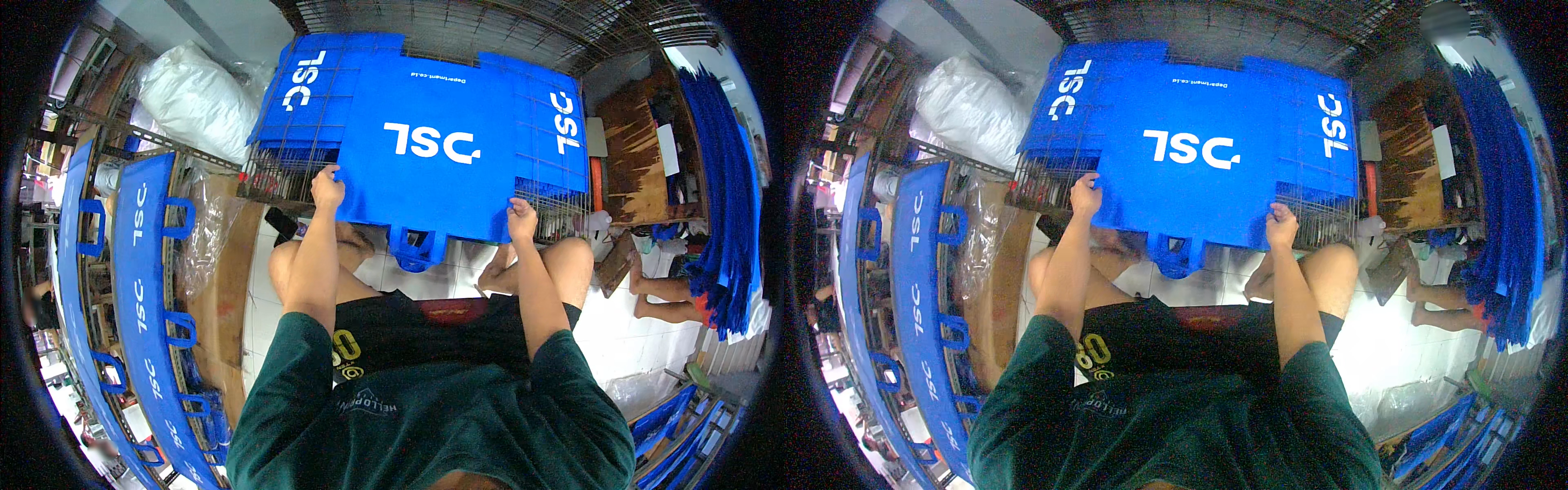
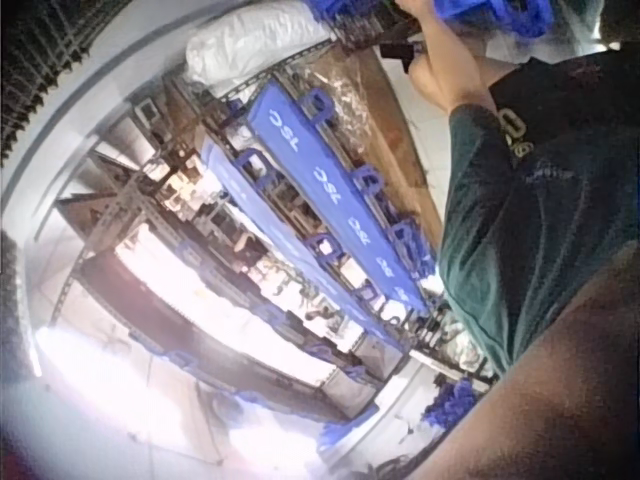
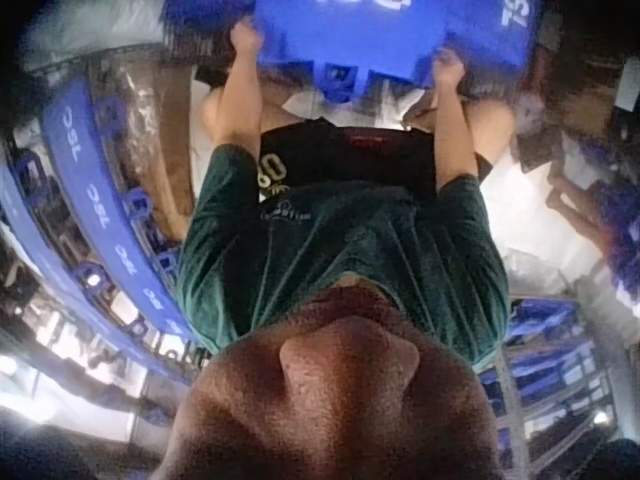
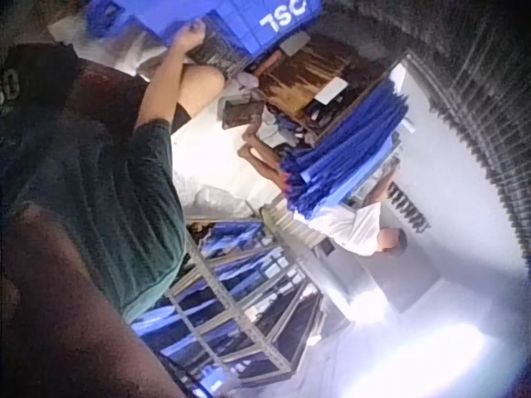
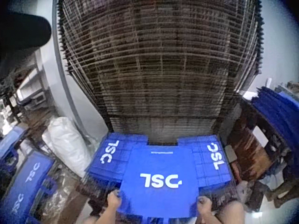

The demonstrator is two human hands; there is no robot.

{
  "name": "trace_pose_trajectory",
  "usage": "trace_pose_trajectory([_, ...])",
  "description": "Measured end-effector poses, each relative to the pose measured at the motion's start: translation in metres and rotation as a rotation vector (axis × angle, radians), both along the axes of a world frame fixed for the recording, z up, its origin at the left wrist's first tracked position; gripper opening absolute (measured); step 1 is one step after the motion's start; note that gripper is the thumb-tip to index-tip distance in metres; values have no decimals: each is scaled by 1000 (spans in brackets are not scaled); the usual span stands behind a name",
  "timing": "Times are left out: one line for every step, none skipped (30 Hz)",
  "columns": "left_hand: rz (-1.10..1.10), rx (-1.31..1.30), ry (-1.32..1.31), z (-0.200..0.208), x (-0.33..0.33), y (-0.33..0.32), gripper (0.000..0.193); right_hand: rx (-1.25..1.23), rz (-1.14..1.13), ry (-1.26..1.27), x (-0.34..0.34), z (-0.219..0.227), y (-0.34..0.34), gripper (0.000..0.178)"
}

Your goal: The person sits on the floor and repeatedly folds blue tote bags with 'TSC' branding. They pick up a bag, fold it flat, and place it into a wire mesh crate. Another person is visible in the background working at a table.

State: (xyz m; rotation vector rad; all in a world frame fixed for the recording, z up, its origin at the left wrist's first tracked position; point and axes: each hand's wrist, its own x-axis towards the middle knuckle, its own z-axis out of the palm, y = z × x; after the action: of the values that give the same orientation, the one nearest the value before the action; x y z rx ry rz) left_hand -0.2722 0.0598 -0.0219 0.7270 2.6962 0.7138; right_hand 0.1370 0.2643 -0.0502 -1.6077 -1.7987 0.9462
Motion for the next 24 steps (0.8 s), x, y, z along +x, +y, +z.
trace_pose_trajectory([-8, -17, -10, 13, 7, 1, 40, 9, 2, 7, -1, -1, 1, 24])
trace_pose_trajectory([-13, -13, -13, 11, 7, 1, 40, -1, -3, 6, -1, -1, 0, 25])
trace_pose_trajectory([-18, -9, -17, 11, 6, 2, 40, -12, -9, 6, 0, -1, -1, 25])
trace_pose_trajectory([-21, -3, -21, 11, 6, 1, 40, -20, -12, 6, -1, 0, -1, 25])
trace_pose_trajectory([-23, -16, -11, 12, 6, 0, 41, -24, -2, 34, -2, 1, -2, 25])
trace_pose_trajectory([-17, -22, -24, 13, 6, -1, 41, -24, 0, 9, -3, 2, -4, 25])
trace_pose_trajectory([-12, -26, -37, 13, 5, -1, 42, -21, 0, -15, -3, 4, -4, 25])
trace_pose_trajectory([-7, -30, -50, 13, 5, -1, 42, -18, 0, -40, -5, 7, -4, 25])
trace_pose_trajectory([-1, -34, -57, 14, 5, -2, 42, -13, 2, -33, -5, 5, -4, 25])
trace_pose_trajectory([2, -36, -64, 14, 5, 0, 43, -7, 0, -25, -4, 2, -3, 25])
trace_pose_trajectory([4, -38, -71, 14, 5, 1, 43, 0, -2, -17, -2, 0, -1, 25])
trace_pose_trajectory([-3, -42, -63, 15, 6, 1, 43, 0, -5, -32, 0, -3, -1, 25])
trace_pose_trajectory([-10, -42, -53, 15, 5, 2, 42, 3, -7, -44, -1, -2, -1, 25])
trace_pose_trajectory([-17, -42, -43, 15, 5, 2, 42, 6, -10, -57, -1, -2, 0, 25])
trace_pose_trajectory([-14, -46, -43, 15, 5, 2, 42, -5, -13, -32, -2, -2, -1, 25])
trace_pose_trajectory([-13, -48, -44, 14, 5, 1, 42, -15, -18, -8, -3, -2, -2, 25])
trace_pose_trajectory([-12, -51, -44, 13, 5, 1, 42, -25, -24, 16, -2, -2, -2, 25])
trace_pose_trajectory([-10, -48, -44, 12, 5, 1, 42, -11, -22, 4, -1, -1, -2, 25])
trace_pose_trajectory([-11, -47, -42, 13, 5, 2, 41, 1, -22, -7, -2, 3, -4, 24])
trace_pose_trajectory([-12, -46, -41, 13, 6, 3, 41, 13, -23, -18, -2, 8, -5, 24])
trace_pose_trajectory([-5, -53, -62, 14, 7, 4, 41, -19, -25, 17, 0, 4, -4, 24])
trace_pose_trajectory([-7, -47, -53, 11, 5, 2, 40, -17, -24, 22, -1, 6, -5, 24])
trace_pose_trajectory([-7, -40, -43, 8, 3, -1, 40, -13, -21, 29, -3, 8, -6, 24])
trace_pose_trajectory([-8, -33, -33, 4, 2, -3, 40, -9, -18, 36, -5, 9, -6, 24])
